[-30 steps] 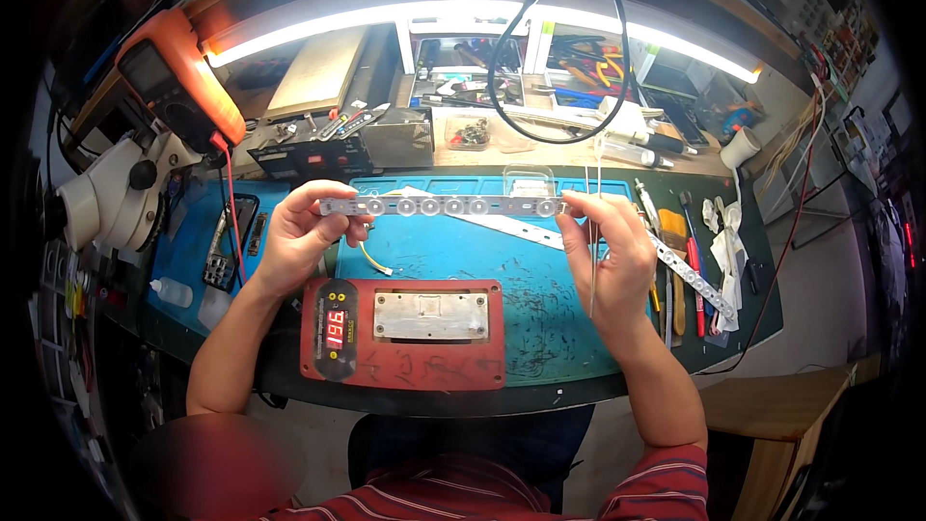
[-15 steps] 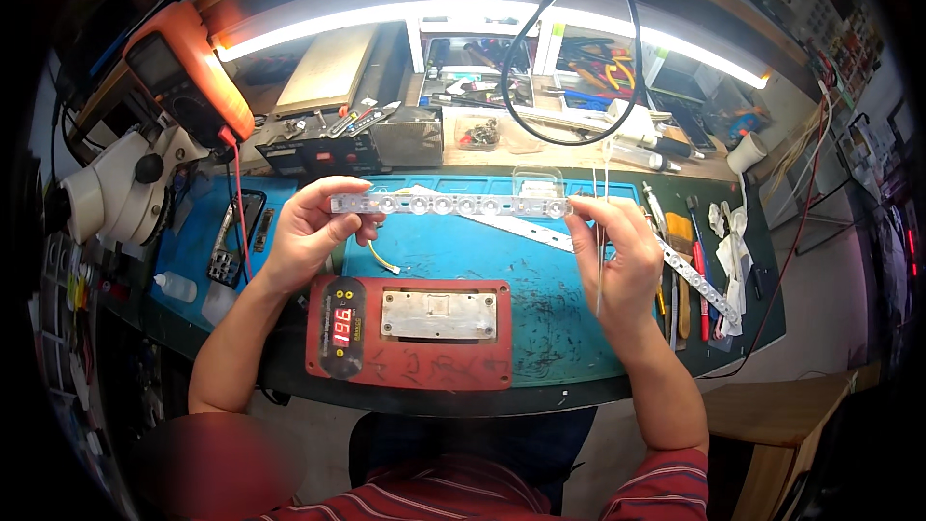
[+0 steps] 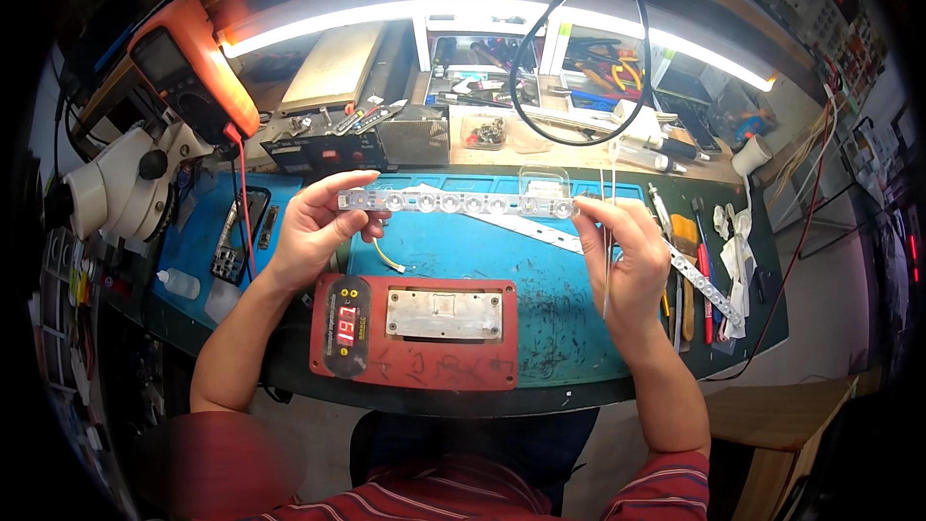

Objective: The person handles LED strip segments on a workbench, using a soldering iron and tweezers to work on the contacts. The person repeatedly picks up, positions, and adjusts the strips while monitoring a digital temperature display.

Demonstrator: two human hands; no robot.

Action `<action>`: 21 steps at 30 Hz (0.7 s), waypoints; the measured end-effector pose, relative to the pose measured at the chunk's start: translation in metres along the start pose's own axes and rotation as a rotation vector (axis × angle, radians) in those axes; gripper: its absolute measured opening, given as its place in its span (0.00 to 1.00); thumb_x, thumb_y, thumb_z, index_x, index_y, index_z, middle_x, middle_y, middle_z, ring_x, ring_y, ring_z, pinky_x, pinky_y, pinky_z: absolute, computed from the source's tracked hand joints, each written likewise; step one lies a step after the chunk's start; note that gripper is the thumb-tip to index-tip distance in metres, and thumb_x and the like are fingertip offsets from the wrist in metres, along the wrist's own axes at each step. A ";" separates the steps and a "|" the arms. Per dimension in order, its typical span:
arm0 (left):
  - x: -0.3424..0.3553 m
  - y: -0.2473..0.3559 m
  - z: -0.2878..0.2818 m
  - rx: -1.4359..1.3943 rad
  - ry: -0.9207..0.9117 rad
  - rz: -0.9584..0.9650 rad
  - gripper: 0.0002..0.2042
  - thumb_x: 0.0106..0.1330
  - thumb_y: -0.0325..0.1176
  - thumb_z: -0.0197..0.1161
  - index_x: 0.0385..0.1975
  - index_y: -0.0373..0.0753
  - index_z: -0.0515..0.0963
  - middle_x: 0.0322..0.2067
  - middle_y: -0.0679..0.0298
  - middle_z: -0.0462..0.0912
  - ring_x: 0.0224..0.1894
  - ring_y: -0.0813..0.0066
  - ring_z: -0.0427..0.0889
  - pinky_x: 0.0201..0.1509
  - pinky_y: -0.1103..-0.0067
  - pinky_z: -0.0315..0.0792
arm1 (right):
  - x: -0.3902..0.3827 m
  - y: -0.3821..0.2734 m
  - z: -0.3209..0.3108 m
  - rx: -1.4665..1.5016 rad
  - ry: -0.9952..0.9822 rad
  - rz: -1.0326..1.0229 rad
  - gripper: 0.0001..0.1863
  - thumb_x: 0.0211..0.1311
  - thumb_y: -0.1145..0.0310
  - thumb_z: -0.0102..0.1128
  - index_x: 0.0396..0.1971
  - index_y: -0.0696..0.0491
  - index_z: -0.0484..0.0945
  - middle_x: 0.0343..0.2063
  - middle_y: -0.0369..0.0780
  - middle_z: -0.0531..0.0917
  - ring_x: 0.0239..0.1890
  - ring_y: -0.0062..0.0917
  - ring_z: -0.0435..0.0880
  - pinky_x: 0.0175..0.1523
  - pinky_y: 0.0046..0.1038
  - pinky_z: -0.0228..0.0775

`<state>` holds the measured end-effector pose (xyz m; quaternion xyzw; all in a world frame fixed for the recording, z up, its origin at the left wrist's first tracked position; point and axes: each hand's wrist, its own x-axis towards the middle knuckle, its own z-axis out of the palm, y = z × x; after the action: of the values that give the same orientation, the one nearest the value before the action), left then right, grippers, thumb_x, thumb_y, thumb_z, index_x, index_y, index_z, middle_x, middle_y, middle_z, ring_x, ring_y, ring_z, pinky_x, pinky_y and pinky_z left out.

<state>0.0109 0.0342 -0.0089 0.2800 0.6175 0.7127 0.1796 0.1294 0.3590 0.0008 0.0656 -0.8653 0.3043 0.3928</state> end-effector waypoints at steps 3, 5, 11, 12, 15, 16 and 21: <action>0.000 -0.003 -0.001 -0.013 -0.003 0.008 0.21 0.73 0.24 0.60 0.66 0.34 0.71 0.44 0.54 0.87 0.42 0.74 0.85 0.50 0.76 0.80 | -0.001 0.001 0.000 0.005 -0.005 -0.001 0.11 0.58 0.81 0.71 0.41 0.57 0.86 0.31 0.39 0.83 0.27 0.22 0.79 0.33 0.23 0.71; 0.000 -0.003 -0.001 -0.005 0.005 0.012 0.21 0.73 0.23 0.60 0.65 0.34 0.71 0.44 0.54 0.87 0.42 0.74 0.85 0.49 0.76 0.80 | -0.001 0.001 0.000 0.002 -0.006 -0.005 0.11 0.58 0.81 0.71 0.41 0.57 0.86 0.31 0.39 0.83 0.27 0.21 0.79 0.33 0.23 0.71; 0.000 -0.003 0.000 0.000 0.009 0.014 0.20 0.73 0.22 0.61 0.64 0.35 0.73 0.44 0.53 0.87 0.42 0.73 0.86 0.48 0.76 0.80 | -0.002 0.000 0.000 0.008 -0.004 0.017 0.10 0.59 0.81 0.71 0.41 0.57 0.86 0.31 0.39 0.83 0.27 0.20 0.78 0.32 0.22 0.71; -0.001 -0.004 0.000 -0.003 0.007 0.014 0.20 0.73 0.22 0.61 0.64 0.35 0.73 0.44 0.53 0.87 0.42 0.73 0.86 0.48 0.76 0.80 | -0.003 0.001 0.000 0.011 -0.006 0.025 0.10 0.59 0.81 0.71 0.40 0.57 0.86 0.31 0.39 0.83 0.27 0.20 0.78 0.32 0.22 0.71; -0.001 -0.003 -0.001 0.007 0.023 0.013 0.20 0.72 0.23 0.61 0.64 0.35 0.73 0.44 0.53 0.87 0.42 0.73 0.86 0.48 0.76 0.81 | 0.000 0.001 0.001 0.004 0.014 -0.017 0.10 0.59 0.81 0.71 0.40 0.56 0.85 0.31 0.38 0.82 0.26 0.20 0.78 0.31 0.22 0.71; -0.001 -0.003 0.000 0.007 0.015 0.015 0.20 0.72 0.23 0.61 0.63 0.35 0.74 0.44 0.53 0.87 0.42 0.73 0.86 0.48 0.76 0.81 | -0.001 0.000 0.001 0.001 0.010 -0.007 0.10 0.59 0.81 0.71 0.40 0.56 0.85 0.31 0.39 0.82 0.26 0.20 0.78 0.31 0.22 0.70; -0.001 -0.003 0.000 -0.002 0.001 0.031 0.20 0.72 0.23 0.62 0.63 0.36 0.74 0.43 0.53 0.88 0.42 0.73 0.86 0.49 0.76 0.81 | -0.002 0.001 0.000 -0.010 -0.003 0.003 0.10 0.59 0.81 0.71 0.40 0.56 0.85 0.31 0.39 0.82 0.26 0.20 0.78 0.31 0.23 0.70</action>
<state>0.0114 0.0343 -0.0124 0.2891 0.6123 0.7164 0.1684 0.1300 0.3596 -0.0014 0.0626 -0.8674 0.3007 0.3915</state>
